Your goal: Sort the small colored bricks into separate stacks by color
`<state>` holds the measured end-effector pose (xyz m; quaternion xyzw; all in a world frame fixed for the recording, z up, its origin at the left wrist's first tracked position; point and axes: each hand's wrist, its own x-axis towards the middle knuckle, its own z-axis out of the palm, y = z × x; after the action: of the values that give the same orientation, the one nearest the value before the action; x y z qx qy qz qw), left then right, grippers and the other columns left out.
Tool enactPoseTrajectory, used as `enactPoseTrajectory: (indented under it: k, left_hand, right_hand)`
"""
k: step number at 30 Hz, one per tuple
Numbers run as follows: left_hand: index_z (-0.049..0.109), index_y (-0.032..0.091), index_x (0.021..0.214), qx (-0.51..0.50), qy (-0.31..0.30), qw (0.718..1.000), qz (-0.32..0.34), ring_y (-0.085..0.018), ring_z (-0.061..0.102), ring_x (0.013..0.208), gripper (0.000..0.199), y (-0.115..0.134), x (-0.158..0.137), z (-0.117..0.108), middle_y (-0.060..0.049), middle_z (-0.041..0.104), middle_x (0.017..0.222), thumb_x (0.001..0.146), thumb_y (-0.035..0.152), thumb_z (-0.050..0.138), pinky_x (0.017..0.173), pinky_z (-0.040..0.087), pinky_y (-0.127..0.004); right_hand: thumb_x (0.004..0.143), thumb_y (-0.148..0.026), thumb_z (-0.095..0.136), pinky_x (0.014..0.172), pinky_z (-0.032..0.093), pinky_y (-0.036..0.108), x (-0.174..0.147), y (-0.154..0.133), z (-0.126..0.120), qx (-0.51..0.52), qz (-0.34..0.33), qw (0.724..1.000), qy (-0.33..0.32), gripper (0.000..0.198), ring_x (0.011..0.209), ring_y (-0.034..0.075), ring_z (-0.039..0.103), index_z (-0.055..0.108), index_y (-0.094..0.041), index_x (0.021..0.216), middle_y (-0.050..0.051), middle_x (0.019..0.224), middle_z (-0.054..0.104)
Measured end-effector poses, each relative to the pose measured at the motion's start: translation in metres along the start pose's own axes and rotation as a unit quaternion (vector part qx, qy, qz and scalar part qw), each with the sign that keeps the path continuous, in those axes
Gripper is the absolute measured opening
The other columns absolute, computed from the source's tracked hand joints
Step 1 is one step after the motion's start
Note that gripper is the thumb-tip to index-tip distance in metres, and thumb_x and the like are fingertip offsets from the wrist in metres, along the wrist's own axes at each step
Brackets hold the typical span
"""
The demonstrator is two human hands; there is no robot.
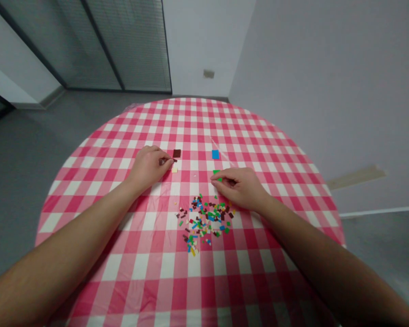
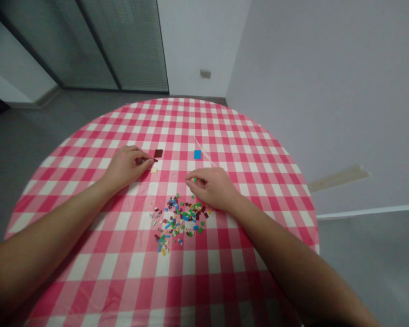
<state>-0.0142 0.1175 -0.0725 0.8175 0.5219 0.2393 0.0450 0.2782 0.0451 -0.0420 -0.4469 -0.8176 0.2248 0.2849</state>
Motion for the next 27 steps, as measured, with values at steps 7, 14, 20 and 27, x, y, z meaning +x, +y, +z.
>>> enactPoseTrajectory:
  k: [7, 14, 20, 27]
  left_hand:
    - [0.08, 0.017, 0.082, -0.006, 0.005, 1.0, -0.011, -0.027, 0.062, 0.08, 0.03, 0.0024, 0.0007, 0.0005, -0.01, 0.072, 0.081, 0.092, 0.038, 0.06, 0.078, 0.046, -0.042]
    - [0.08, 0.017, 0.084, -0.001, 0.007, 1.0, 0.011, -0.026, 0.06, 0.079, 0.027, -0.0009, -0.0006, -0.0001, -0.009, 0.07, 0.08, 0.092, 0.034, 0.06, 0.079, 0.045, -0.042]
    - [0.084, 0.021, 0.092, -0.015, -0.011, 0.998, 0.058, -0.026, 0.06, 0.084, 0.027, -0.0066, -0.0053, 0.0009, -0.008, 0.066, 0.083, 0.089, 0.026, 0.058, 0.084, 0.046, -0.044]
    - [0.085, 0.023, 0.103, -0.027, -0.04, 0.997, 0.065, -0.026, 0.059, 0.085, 0.034, -0.007, -0.0057, 0.0016, -0.01, 0.065, 0.083, 0.093, 0.029, 0.053, 0.085, 0.046, -0.046]
  right_hand:
    - [0.094, -0.031, 0.059, 0.058, 0.037, 0.029, -0.0004, 0.0018, 0.0006, -0.001, -0.011, 1.0, 0.006, 0.025, 0.055, 0.012, 0.051, 0.08, -0.017, 0.094, 0.002, 0.062, 0.065]
    - [0.093, -0.031, 0.06, 0.058, 0.037, 0.028, 0.0002, 0.0017, 0.0008, 0.005, -0.018, 1.0, 0.015, 0.024, 0.054, 0.012, 0.052, 0.08, -0.017, 0.093, 0.001, 0.061, 0.065]
    - [0.093, -0.031, 0.059, 0.057, 0.037, 0.028, -0.0003, 0.0004, -0.0005, 0.01, -0.021, 1.0, 0.017, 0.025, 0.053, 0.011, 0.05, 0.08, -0.016, 0.092, 0.0, 0.06, 0.063]
    - [0.094, -0.032, 0.059, 0.058, 0.037, 0.029, -0.0002, -0.0008, -0.0014, -0.008, -0.003, 1.0, 0.0, 0.026, 0.056, 0.012, 0.052, 0.08, -0.018, 0.096, 0.001, 0.063, 0.065]
